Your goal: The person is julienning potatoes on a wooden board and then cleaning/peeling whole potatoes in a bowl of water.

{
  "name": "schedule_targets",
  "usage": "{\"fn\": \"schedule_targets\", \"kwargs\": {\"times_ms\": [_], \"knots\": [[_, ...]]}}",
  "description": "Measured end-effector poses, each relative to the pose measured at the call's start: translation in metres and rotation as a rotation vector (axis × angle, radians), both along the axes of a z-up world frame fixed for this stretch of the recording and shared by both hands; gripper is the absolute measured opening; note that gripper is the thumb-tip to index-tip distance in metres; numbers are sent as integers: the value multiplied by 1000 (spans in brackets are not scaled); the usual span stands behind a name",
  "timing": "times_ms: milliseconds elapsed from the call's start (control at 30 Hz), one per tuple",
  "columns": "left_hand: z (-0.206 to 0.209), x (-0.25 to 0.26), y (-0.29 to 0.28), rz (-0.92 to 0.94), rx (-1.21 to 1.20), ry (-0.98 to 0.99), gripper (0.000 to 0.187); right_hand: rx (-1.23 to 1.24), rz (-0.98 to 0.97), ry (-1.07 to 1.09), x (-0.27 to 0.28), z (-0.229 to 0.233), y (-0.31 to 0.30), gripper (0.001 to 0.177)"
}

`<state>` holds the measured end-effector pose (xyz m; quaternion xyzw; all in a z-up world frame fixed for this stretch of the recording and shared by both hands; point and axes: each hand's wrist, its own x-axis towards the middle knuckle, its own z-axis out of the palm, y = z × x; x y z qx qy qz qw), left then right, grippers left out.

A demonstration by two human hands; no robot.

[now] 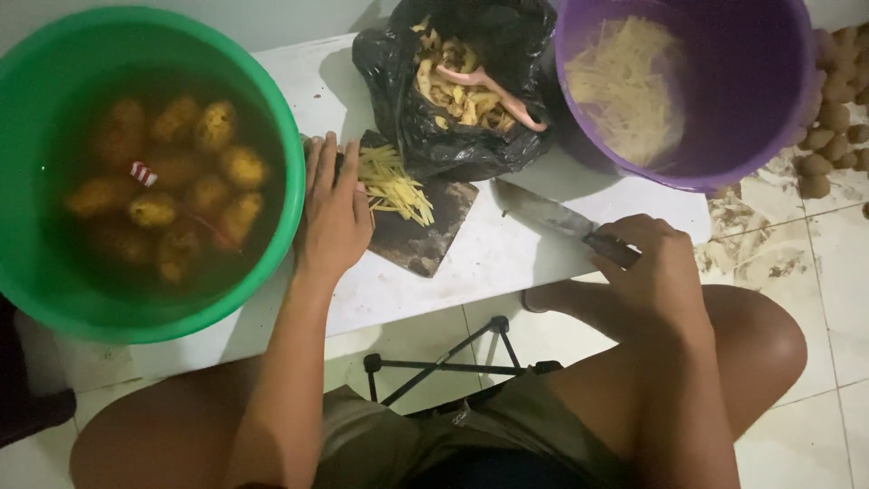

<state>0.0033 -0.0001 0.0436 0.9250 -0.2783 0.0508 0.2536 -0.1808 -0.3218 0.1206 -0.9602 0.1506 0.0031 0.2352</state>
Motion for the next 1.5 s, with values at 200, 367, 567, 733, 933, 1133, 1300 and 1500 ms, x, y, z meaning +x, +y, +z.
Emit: {"fn": "schedule_targets", "kwargs": {"times_ms": [200, 367, 567, 733, 933, 1133, 1300, 1500], "knots": [[-3, 1, 4, 10, 52, 136, 56, -85, -35, 10, -8, -40, -32, 27], [0, -18, 10, 24, 120, 151, 65, -185, -83, 36, -8, -49, -32, 26], [10, -52, 22, 28, 206, 240, 86, -321, -62, 104, -7, -49, -33, 26], [14, -73, 34, 23, 224, 323, 96, -362, -35, 117, -7, -52, -32, 25], [10, -82, 52, 33, 289, 288, 85, -486, 16, -208, 14, -34, 21, 31], [-13, -67, 60, 37, 308, 215, 71, -2, 526, -405, 114, -27, 146, 26], [-14, -68, 63, 59, 261, 163, 64, -543, 783, -138, 217, -54, 192, 14], [1, -68, 63, 78, 277, 194, 62, -692, 884, 73, 235, -40, 206, 13]]}}
